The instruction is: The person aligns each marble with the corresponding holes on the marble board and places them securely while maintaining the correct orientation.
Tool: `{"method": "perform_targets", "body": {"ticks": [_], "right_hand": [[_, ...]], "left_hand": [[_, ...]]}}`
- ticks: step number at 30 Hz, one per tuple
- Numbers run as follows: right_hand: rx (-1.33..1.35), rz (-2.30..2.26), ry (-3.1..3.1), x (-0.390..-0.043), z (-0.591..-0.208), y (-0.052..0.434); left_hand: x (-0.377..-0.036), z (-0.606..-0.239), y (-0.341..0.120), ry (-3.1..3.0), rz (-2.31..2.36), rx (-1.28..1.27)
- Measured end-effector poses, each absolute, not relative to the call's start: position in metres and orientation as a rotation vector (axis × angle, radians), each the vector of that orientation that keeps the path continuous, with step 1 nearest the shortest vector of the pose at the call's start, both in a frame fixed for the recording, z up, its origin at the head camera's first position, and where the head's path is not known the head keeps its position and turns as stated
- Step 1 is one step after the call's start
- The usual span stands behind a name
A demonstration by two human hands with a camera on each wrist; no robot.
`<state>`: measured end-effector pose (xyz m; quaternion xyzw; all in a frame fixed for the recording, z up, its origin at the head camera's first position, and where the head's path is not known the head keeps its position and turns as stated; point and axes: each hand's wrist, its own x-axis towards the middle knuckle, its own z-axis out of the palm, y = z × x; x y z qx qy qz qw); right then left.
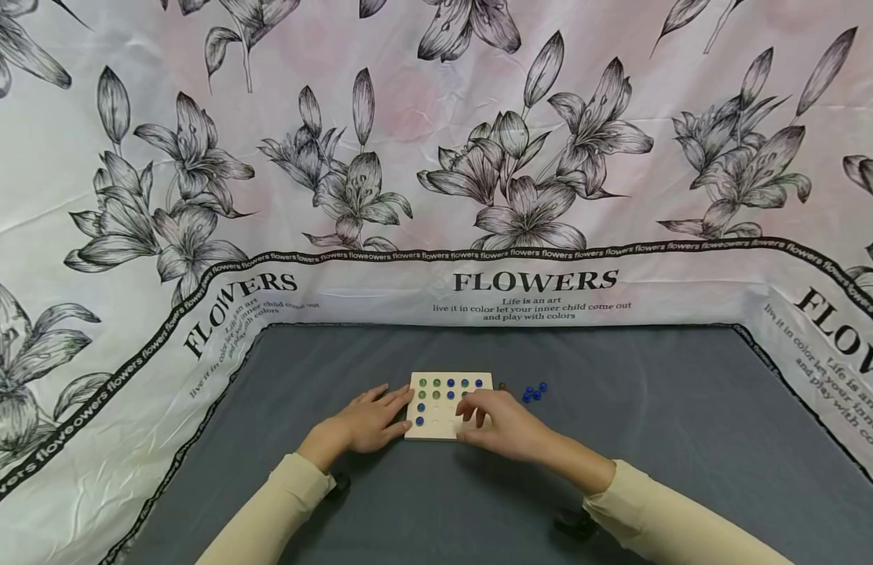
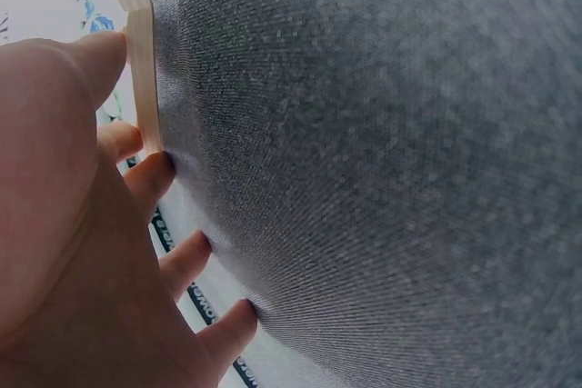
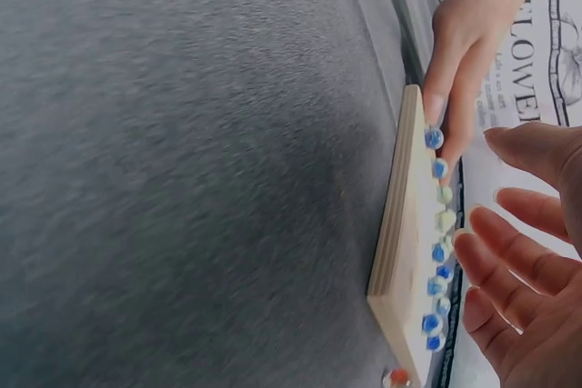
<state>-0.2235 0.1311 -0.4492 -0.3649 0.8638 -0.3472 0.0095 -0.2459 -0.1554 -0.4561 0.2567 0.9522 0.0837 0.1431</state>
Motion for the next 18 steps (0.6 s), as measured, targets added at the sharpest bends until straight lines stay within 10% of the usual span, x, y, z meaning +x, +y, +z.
{"method": "perform_targets", "body": {"ticks": [18], "right_hand": [[-1.034,-1.025,2.815,-0.210,-0.447,0.192]], "left_hand": [[-0.244,-0.455,-0.156,2.727,0.255,0.750]]}}
